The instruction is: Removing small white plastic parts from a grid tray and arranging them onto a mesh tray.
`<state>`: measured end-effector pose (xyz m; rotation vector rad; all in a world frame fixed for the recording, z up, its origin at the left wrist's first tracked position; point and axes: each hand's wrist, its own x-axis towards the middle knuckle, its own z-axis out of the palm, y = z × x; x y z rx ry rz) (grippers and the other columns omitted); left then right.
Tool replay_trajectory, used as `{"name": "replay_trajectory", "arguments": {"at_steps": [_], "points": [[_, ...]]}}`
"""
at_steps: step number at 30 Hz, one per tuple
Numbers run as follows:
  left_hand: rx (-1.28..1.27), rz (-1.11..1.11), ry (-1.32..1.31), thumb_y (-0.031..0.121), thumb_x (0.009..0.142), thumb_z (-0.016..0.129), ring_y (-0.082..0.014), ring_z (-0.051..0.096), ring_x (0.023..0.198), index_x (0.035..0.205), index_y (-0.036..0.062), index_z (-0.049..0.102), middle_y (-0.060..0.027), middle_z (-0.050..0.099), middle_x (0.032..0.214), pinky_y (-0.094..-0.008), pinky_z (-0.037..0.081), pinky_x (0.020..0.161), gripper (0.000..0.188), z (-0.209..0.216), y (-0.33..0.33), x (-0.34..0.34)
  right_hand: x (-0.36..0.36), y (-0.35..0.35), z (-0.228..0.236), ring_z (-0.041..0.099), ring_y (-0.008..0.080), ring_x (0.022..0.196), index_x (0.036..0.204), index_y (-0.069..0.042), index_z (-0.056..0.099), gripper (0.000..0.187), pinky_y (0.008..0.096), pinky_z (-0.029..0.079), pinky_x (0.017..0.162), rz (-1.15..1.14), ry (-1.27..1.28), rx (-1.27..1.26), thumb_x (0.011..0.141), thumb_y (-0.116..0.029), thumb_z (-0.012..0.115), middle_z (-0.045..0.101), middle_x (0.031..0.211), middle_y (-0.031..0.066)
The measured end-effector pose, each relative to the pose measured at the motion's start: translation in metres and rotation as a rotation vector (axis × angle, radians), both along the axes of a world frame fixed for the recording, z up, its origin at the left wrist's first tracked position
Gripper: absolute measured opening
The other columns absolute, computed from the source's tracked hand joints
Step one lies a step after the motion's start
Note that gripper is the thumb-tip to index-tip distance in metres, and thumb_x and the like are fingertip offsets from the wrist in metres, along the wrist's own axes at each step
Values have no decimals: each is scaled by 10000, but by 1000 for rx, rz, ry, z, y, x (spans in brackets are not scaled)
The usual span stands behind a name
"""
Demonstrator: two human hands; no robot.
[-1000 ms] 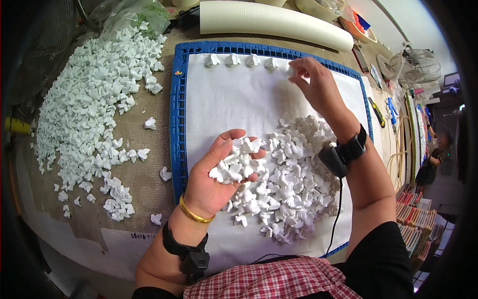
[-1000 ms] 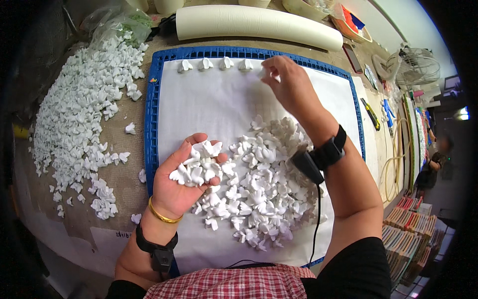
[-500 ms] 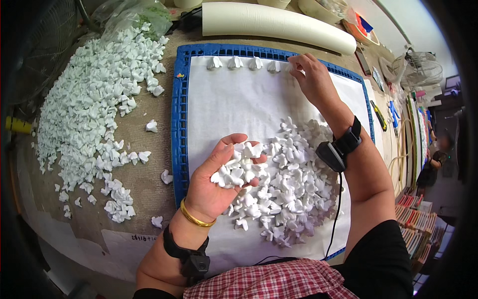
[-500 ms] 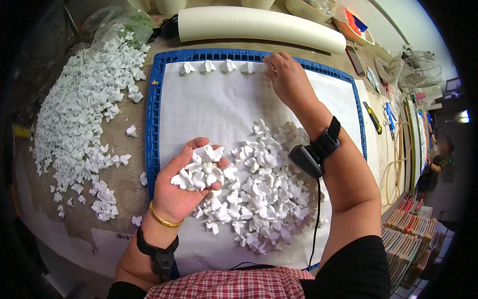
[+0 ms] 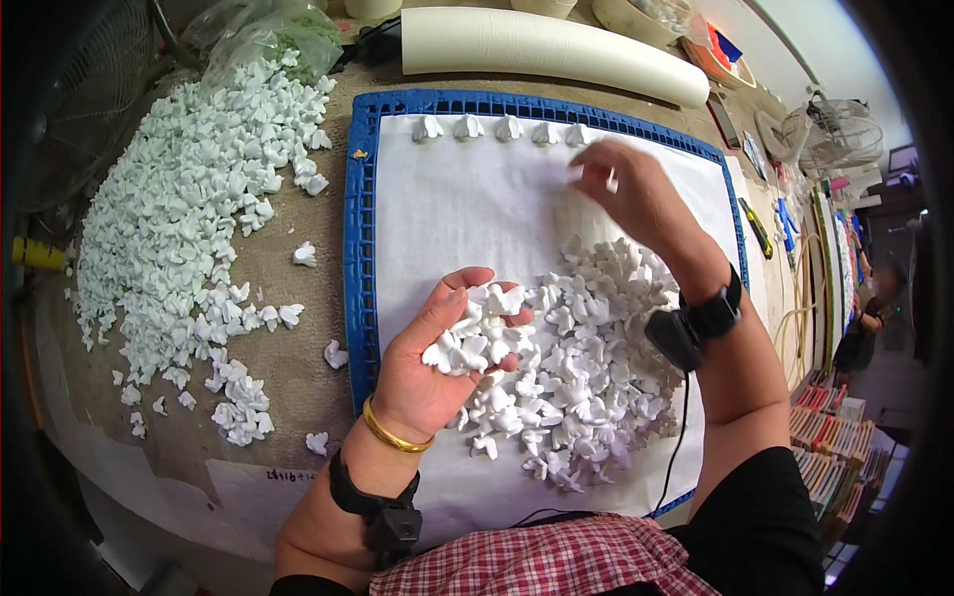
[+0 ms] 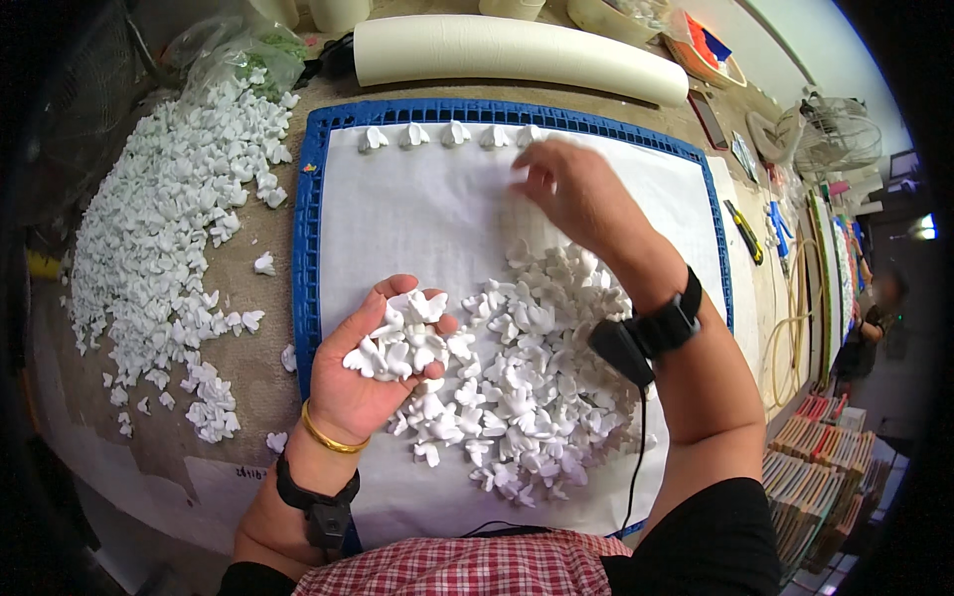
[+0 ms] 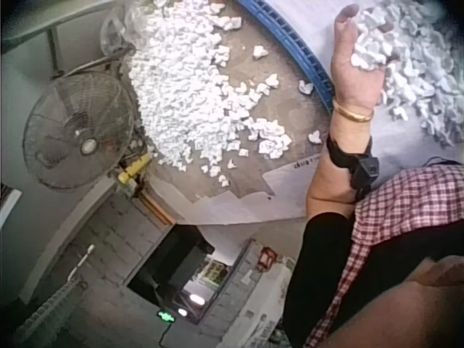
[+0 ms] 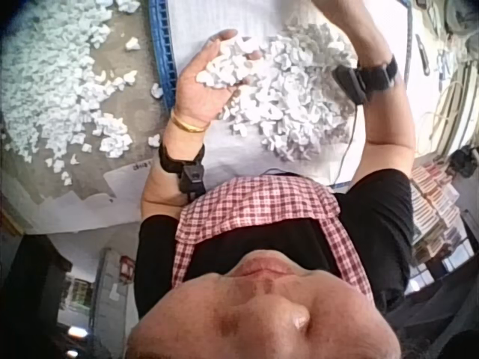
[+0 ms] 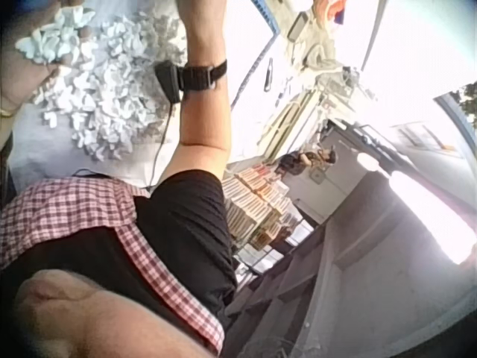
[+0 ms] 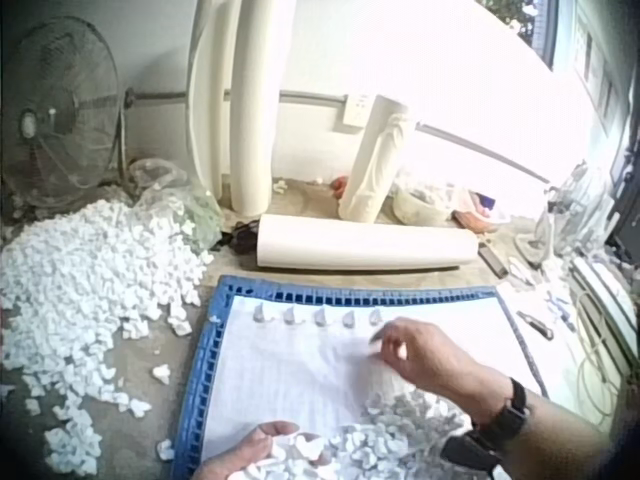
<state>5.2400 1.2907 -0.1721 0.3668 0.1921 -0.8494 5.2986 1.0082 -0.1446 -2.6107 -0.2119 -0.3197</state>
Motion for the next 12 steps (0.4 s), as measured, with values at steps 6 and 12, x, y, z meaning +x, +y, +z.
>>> {"name": "replay_trajectory", "arguments": {"at_steps": [6,12], "points": [[-6,0,6,250,1000,494,-338,576,1166,1276,82,526,-153,593,1267,-453,564,784,324,8,-1,0,-36,27,25,659,327,796,932,-6,656,245,394,515,729,49,601,30,813,-205,735,673,834,168],[-20,-10,-13,254,998,502,-344,571,1172,1286,91,520,-149,588,1277,-456,562,803,331,10,-4,0,-44,36,22,649,361,865,941,-27,667,172,415,517,812,76,413,27,810,-133,699,666,945,170]]}}
